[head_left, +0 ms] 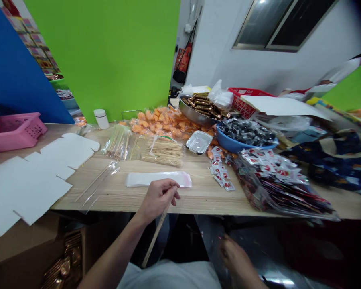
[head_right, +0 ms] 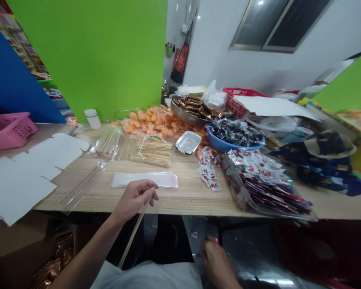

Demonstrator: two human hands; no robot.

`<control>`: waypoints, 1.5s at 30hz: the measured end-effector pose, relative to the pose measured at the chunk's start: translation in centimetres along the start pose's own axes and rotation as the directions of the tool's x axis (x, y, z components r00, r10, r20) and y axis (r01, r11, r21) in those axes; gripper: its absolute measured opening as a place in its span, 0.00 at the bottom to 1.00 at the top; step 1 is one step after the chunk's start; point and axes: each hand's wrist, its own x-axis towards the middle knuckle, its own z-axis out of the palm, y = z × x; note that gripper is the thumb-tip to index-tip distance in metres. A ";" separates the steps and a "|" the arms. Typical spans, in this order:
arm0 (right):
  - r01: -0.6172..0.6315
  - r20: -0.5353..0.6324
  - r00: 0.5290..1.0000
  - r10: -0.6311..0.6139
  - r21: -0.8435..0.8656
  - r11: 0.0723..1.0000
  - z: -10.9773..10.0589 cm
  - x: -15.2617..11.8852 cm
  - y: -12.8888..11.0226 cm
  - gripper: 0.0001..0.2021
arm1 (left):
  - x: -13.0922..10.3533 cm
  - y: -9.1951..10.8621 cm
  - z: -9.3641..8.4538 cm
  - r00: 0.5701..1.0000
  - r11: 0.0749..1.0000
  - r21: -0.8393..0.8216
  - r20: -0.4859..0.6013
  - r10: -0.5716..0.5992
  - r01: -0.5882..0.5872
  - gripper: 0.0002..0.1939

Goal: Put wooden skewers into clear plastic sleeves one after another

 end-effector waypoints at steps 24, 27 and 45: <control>-0.065 0.125 0.984 -0.128 0.915 0.399 -0.6 11.0 -16.0 0.03 | -0.8 -4.3 -1.3 0.994 0.911 -0.402 -0.001 -0.106 0.097 0.09; -0.033 0.111 0.980 -0.164 0.908 0.418 -0.6 10.8 -15.7 0.02 | -0.8 -4.8 -1.5 0.994 0.895 -0.434 0.016 -0.109 0.105 0.07; -0.022 0.189 0.957 -0.221 0.804 0.594 0.0 11.8 -16.0 0.09 | -1.1 -4.2 -1.7 0.991 0.957 -0.278 -0.073 -0.110 0.086 0.08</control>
